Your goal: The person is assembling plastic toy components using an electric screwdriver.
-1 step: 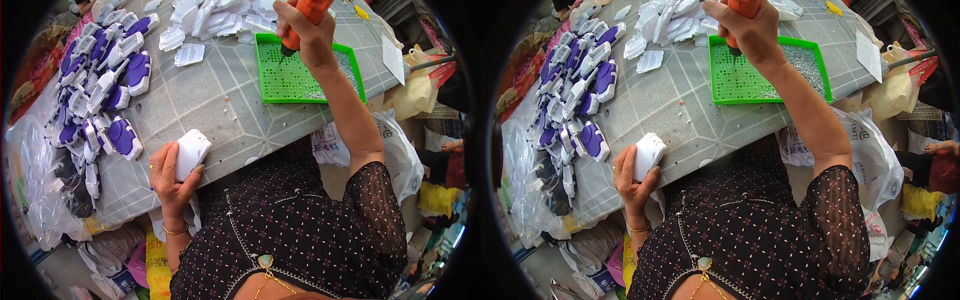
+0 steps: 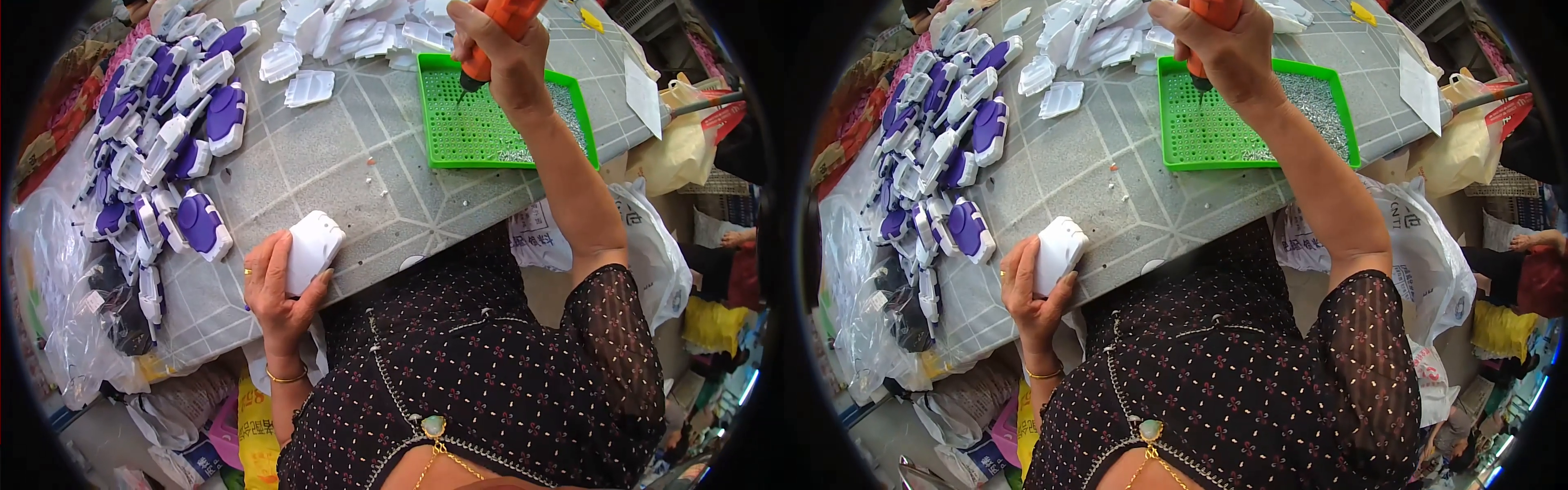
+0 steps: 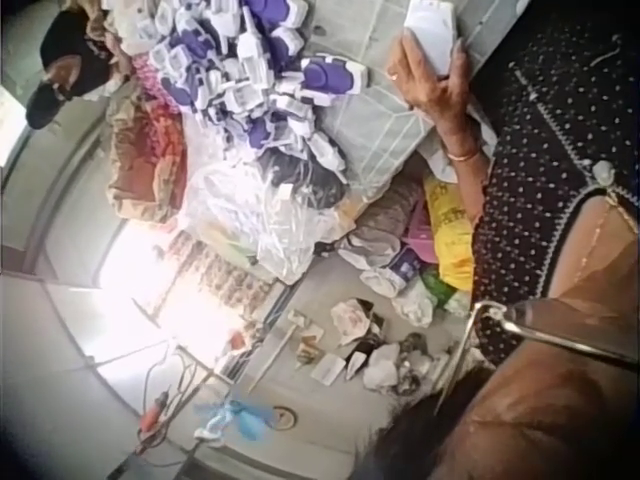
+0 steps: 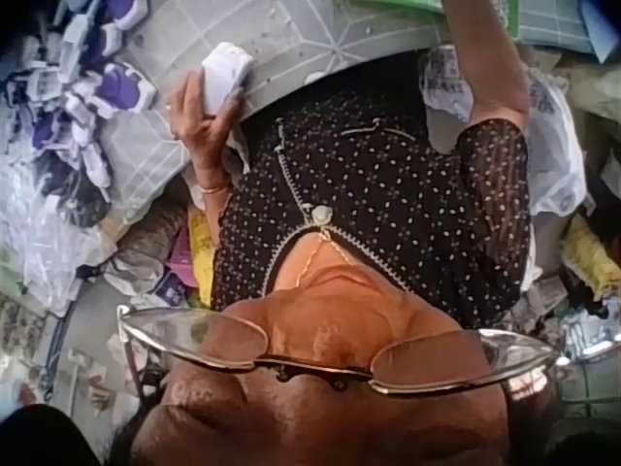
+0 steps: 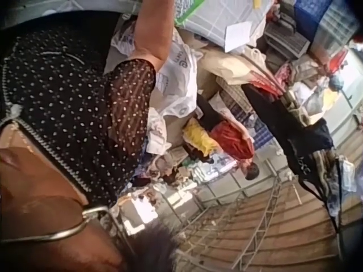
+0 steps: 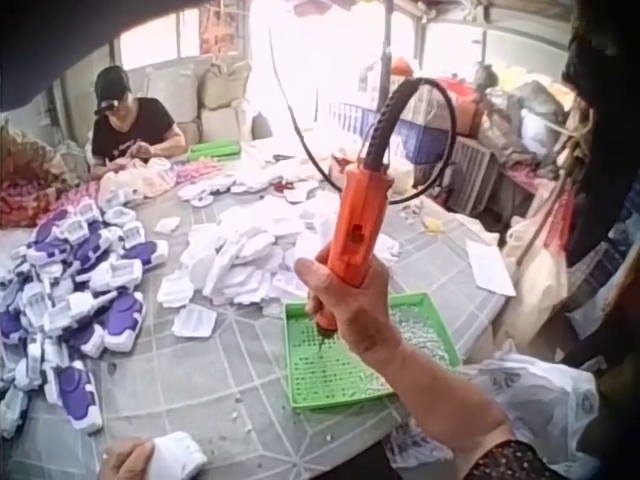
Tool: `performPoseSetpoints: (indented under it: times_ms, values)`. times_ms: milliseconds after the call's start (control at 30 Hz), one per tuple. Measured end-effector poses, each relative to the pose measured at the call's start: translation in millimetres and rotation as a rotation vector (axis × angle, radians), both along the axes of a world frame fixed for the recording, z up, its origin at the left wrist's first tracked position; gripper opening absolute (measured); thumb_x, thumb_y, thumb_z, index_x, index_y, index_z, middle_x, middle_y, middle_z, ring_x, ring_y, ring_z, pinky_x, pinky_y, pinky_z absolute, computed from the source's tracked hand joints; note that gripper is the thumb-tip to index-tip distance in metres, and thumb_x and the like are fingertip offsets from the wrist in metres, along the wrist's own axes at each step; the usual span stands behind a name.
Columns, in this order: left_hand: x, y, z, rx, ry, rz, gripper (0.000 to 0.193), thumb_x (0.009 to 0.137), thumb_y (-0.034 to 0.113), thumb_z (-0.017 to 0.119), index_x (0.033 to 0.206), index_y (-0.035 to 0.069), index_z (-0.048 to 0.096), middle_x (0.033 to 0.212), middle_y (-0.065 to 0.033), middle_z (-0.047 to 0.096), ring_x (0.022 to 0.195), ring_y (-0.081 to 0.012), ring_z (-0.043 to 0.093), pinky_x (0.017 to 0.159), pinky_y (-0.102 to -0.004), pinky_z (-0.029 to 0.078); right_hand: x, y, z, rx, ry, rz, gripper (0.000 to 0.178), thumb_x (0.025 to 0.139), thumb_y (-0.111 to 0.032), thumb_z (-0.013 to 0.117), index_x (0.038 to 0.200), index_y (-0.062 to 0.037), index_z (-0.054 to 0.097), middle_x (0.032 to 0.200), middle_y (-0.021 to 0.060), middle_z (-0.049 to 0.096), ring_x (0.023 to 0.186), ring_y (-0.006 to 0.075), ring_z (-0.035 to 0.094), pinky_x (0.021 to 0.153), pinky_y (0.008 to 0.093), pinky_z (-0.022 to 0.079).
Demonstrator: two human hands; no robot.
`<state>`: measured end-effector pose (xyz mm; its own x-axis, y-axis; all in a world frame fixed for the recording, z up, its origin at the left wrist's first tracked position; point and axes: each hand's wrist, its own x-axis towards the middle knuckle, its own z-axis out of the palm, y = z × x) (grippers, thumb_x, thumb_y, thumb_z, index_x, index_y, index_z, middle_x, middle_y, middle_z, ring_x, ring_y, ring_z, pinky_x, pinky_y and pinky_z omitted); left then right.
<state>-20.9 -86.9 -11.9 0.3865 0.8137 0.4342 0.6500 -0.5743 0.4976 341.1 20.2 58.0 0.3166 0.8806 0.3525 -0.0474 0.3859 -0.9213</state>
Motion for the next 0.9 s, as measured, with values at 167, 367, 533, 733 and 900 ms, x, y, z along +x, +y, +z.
performPoseSetpoints:
  times_ms: [167, 367, 533, 733, 900]
  values:
    - [-2, -2, 0, -0.009, -0.006, 0.004, 0.064, 0.07, 0.021, 0.089, 0.125, -0.003, 0.068, 0.123, -0.0185, 0.068, 0.112, -0.0361, 0.064, 0.099, -0.0446, 0.05, -3, -2, 1, 0.009, -0.005, 0.025, 0.019, 0.092, -0.016, 0.075, 0.09, -0.0057, 0.059, 0.061, 0.0019, 0.058, 0.044, 0.0065, 0.048, 0.041, 0.0233, 0.038]
    - [-1, -1, 1, -0.038, -0.001, -0.001, 0.065, 0.072, 0.016, 0.086, 0.13, -0.003, 0.065, 0.126, -0.018, 0.067, 0.115, -0.0338, 0.062, 0.102, -0.0427, 0.047, 1, -1, -3, 0.024, -0.079, -0.037, 0.016, 0.092, -0.014, 0.072, 0.088, -0.0054, 0.059, 0.062, 0.0015, 0.058, 0.046, 0.0076, 0.051, 0.042, 0.0234, 0.039]
    - [-1, 0, 0, -0.04, -0.002, -0.002, 0.064, 0.072, 0.016, 0.086, 0.13, -0.003, 0.066, 0.127, -0.0179, 0.067, 0.115, -0.0335, 0.062, 0.102, -0.0426, 0.047, -1, -4, -1, 0.071, -0.088, -0.003, 0.016, 0.092, -0.014, 0.072, 0.086, -0.0055, 0.059, 0.062, 0.0012, 0.058, 0.049, 0.0086, 0.054, 0.045, 0.0237, 0.042]
    - [-1, -2, 1, -0.027, 0.003, -0.005, 0.064, 0.071, 0.014, 0.087, 0.129, -0.003, 0.066, 0.127, -0.0178, 0.067, 0.115, -0.0333, 0.063, 0.102, -0.0425, 0.048, 6, -3, 0, 0.062, -0.103, 0.034, 0.017, 0.092, -0.016, 0.071, 0.089, -0.0061, 0.057, 0.063, 0.0009, 0.056, 0.052, 0.0095, 0.055, 0.05, 0.0255, 0.045]
    - [-2, -2, 0, 0.039, 0.013, -0.017, 0.062, 0.069, 0.015, 0.088, 0.126, -0.003, 0.068, 0.123, -0.0183, 0.068, 0.111, -0.035, 0.064, 0.098, -0.0434, 0.05, -10, 17, 9, 0.507, 0.574, 0.686, 0.021, 0.092, -0.016, 0.07, 0.101, -0.01, 0.053, 0.068, 0.0002, 0.051, 0.054, 0.0122, 0.052, 0.055, 0.0295, 0.047]
